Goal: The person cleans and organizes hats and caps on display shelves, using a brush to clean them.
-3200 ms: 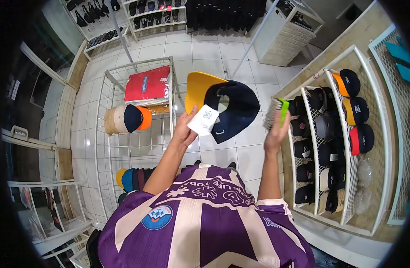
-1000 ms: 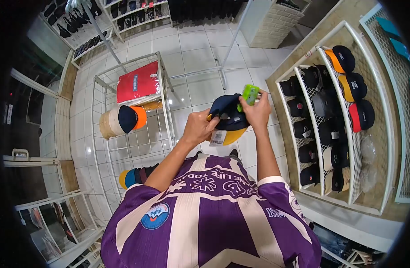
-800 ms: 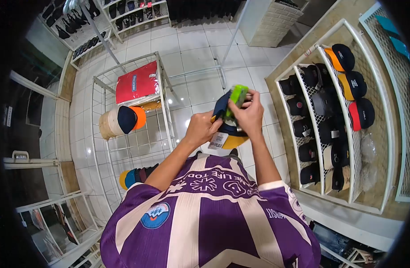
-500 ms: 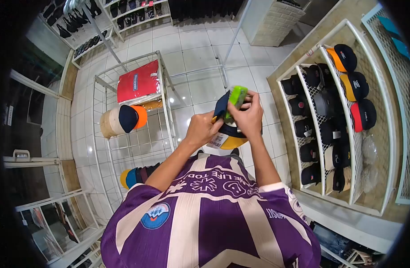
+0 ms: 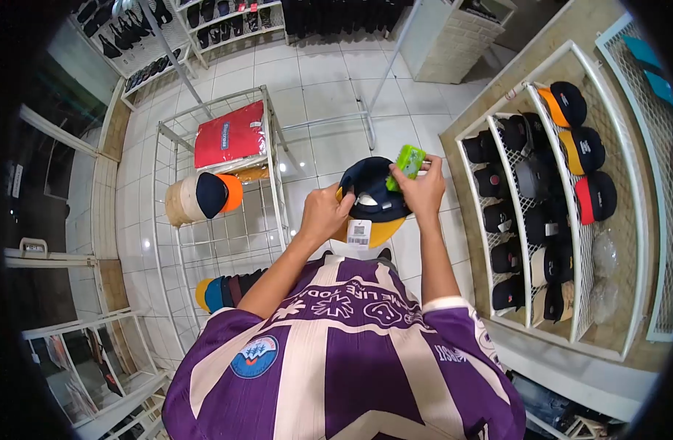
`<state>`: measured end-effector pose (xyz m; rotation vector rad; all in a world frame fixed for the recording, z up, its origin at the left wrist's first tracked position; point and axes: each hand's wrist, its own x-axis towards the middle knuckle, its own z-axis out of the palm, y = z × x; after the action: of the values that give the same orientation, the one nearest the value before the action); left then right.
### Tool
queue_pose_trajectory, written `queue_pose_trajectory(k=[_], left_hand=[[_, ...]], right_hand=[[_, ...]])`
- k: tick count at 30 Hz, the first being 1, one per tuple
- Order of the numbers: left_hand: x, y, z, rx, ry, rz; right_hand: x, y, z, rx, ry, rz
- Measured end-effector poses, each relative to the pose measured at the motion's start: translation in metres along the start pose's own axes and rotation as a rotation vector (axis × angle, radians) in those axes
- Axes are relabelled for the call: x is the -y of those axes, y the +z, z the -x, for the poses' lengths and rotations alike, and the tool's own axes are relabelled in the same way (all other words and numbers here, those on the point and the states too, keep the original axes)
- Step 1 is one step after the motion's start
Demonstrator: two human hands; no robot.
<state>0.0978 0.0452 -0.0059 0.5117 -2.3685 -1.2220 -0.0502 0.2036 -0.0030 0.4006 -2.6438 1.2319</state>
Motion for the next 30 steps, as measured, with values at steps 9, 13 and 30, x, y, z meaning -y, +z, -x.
queue_pose_trajectory(k=[9,13,30], left_hand=[[0.003,0.002,0.004,-0.011,0.091,-0.041],[-0.003,0.004,0.008,0.052,0.18,-0.046],[0.02,0.0,0.007,-0.249,-0.073,-0.134]], right_hand=[[-0.012,0.006,0.003,-0.005,-0.01,0.006],[0.031,-0.002,0.019,0.12,0.074,-0.237],[-0.01,-0.036,-0.018,-0.147,0.095,-0.423]])
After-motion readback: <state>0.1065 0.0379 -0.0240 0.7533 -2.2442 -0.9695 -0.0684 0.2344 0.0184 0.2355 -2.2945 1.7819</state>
